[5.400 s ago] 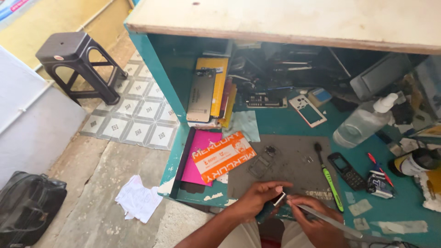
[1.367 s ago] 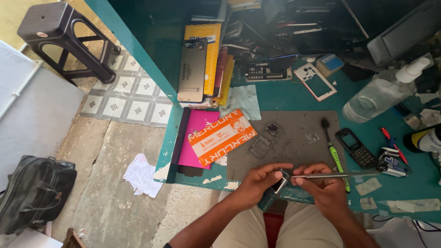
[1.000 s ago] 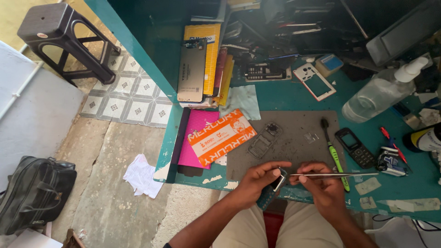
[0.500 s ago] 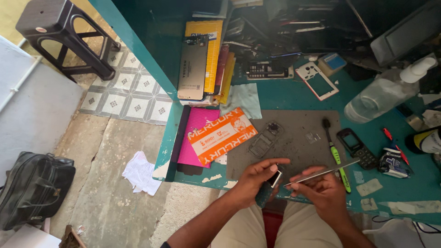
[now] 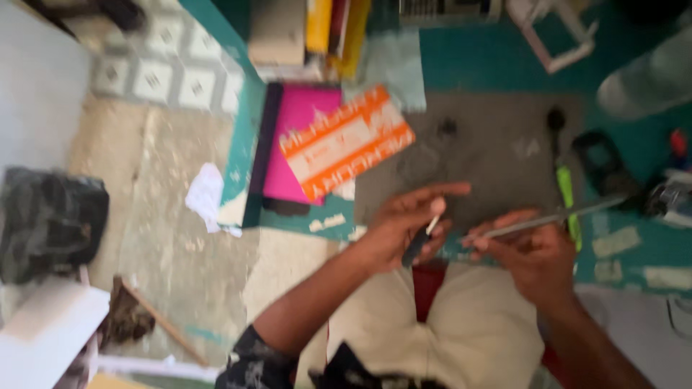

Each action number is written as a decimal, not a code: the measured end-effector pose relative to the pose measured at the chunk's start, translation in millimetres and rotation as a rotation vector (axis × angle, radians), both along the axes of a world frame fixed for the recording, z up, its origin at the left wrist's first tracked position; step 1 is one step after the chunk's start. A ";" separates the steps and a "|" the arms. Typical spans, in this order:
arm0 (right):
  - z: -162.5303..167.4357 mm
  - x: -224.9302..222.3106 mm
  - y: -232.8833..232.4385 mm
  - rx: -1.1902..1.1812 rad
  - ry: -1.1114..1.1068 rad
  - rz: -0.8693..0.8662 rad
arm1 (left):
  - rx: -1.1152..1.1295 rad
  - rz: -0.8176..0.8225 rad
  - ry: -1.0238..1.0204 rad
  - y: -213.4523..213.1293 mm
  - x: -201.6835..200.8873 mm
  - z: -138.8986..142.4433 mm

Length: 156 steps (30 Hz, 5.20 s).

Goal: The person uses tweezers to carefully adjust and clean a small electronic component on a circuit board. They repeatedly probe and scrape the component's edges and surface, occasionally rotating the board to access different sides.

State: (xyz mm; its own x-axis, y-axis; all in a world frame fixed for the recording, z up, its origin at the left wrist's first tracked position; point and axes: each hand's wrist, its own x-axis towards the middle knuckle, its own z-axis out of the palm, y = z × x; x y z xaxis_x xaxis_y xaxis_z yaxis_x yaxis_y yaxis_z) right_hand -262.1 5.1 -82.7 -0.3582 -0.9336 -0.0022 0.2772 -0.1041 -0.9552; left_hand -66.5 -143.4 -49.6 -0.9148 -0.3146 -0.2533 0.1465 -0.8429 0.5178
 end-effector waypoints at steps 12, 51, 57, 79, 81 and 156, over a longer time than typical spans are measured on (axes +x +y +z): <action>16.1 0.1 -0.4 0.044 0.161 0.014 | 0.041 -0.016 0.127 -3.0 -2.5 0.3; -25.4 7.4 11.6 -0.019 0.305 0.009 | -0.340 0.012 0.118 43.1 30.8 14.7; -29.2 4.9 25.3 -0.198 0.167 -0.120 | -0.085 0.033 0.057 19.1 -0.9 -9.6; 22.3 7.6 43.8 0.063 1.017 0.172 | -0.141 -0.144 0.105 3.6 -19.1 -61.7; 25.4 10.1 41.8 0.073 1.003 0.160 | -0.166 -0.155 0.078 5.3 -17.8 -61.6; -70.2 -30.4 135.8 0.185 0.624 -0.042 | 0.028 -0.267 0.252 4.5 -1.4 -77.3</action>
State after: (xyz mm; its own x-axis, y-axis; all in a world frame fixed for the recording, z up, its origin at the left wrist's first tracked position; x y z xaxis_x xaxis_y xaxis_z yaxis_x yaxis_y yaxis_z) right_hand -292.4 140.9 -152.9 -0.3806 -0.9229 0.0583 -0.3362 0.0793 -0.9384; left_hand -67.9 -138.9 -126.9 -0.9985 -0.0525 -0.0148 0.0394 -0.8821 0.4693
